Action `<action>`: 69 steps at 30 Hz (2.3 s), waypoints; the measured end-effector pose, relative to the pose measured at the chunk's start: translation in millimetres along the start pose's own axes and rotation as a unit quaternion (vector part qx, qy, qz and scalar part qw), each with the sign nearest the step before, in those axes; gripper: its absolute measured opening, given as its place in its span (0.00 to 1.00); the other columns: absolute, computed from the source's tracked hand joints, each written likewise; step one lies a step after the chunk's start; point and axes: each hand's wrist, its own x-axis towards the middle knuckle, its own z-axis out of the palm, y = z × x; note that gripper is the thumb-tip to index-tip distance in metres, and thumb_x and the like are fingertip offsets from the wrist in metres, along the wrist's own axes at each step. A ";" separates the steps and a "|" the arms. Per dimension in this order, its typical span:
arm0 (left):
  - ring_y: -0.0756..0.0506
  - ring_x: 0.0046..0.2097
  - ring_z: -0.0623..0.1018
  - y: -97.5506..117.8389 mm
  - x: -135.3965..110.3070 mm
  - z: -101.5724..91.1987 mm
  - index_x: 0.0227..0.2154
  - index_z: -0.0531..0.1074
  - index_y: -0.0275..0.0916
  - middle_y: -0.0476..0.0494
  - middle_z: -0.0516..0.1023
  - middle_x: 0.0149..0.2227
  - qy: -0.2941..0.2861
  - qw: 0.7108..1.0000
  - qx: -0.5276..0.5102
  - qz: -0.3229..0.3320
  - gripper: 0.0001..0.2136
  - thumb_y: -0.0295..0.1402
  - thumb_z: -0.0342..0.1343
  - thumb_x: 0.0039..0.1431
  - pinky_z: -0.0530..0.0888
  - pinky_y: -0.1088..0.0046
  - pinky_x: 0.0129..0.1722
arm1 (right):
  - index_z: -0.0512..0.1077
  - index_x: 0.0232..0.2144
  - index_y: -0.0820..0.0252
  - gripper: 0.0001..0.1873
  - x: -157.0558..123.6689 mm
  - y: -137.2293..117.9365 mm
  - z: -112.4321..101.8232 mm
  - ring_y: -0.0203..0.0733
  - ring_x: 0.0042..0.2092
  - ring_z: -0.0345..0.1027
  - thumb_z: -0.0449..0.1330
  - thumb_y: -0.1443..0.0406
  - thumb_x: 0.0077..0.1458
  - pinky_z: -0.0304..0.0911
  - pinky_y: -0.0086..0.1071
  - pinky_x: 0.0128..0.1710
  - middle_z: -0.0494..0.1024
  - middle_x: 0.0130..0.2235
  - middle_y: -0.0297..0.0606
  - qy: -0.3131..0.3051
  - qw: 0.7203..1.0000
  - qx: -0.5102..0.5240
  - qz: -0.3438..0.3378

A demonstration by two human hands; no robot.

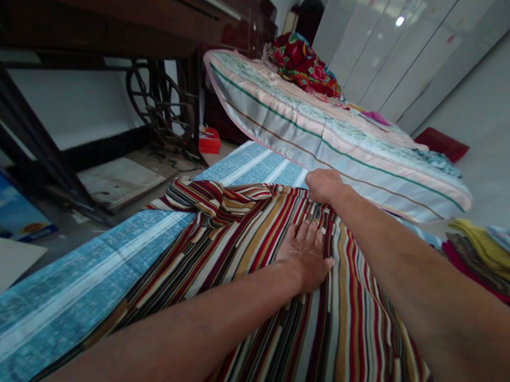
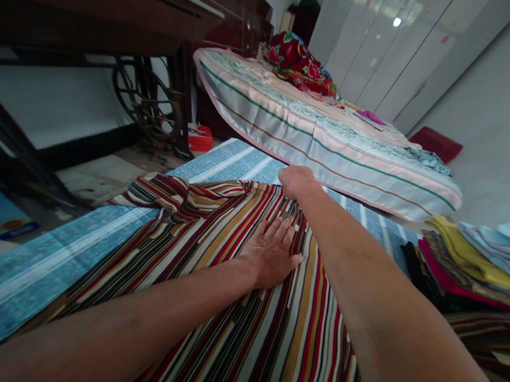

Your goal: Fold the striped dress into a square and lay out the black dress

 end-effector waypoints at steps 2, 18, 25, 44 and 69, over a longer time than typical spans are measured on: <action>0.40 0.66 0.39 -1.3 1.1 -1.1 0.63 0.45 0.32 0.41 0.39 0.67 -0.009 1.000 0.000 0.000 0.32 0.47 0.30 0.62 0.41 0.54 0.63 | 0.74 0.41 0.64 0.15 -3.0 -1.3 3.2 0.49 0.49 0.68 0.61 0.67 0.48 0.60 0.33 0.47 0.77 0.43 0.51 0.014 1.000 0.005 0.000; 0.36 0.66 0.46 -7.4 3.0 3.3 0.62 0.51 0.40 0.39 0.47 0.66 0.059 0.998 -0.008 0.028 0.29 0.48 0.35 0.61 0.45 0.47 0.61 | 0.72 0.45 0.67 0.28 -27.5 75.6 54.9 0.48 0.46 0.69 0.49 0.49 0.57 0.63 0.32 0.40 0.76 0.44 0.50 -0.018 0.971 0.133 0.199; 0.34 0.66 0.43 -12.1 6.9 2.7 0.60 0.55 0.47 0.47 0.48 0.66 0.050 0.997 0.005 0.056 0.30 0.53 0.31 0.60 0.43 0.41 0.59 | 0.71 0.46 0.64 0.25 -43.0 69.4 89.1 0.45 0.50 0.67 0.49 0.51 0.59 0.60 0.31 0.45 0.74 0.48 0.49 -0.033 0.955 0.175 0.236; 0.40 0.66 0.45 -11.5 11.1 -2.0 0.62 0.51 0.45 0.46 0.47 0.66 -0.003 0.984 0.029 0.177 0.30 0.54 0.32 0.61 0.44 0.49 0.62 | 0.73 0.34 0.64 0.17 -109.5 113.4 90.5 0.37 0.34 0.71 0.55 0.55 0.58 0.66 0.31 0.33 0.76 0.34 0.37 -0.138 0.937 0.216 0.235; 0.39 0.66 0.45 -11.5 13.7 -0.7 0.62 0.52 0.45 0.46 0.47 0.66 0.007 0.983 0.035 0.180 0.30 0.53 0.34 0.61 0.43 0.49 0.62 | 0.72 0.43 0.62 0.26 -141.4 100.5 110.9 0.48 0.47 0.70 0.43 0.51 0.62 0.61 0.35 0.44 0.76 0.43 0.51 -0.045 0.963 0.070 0.257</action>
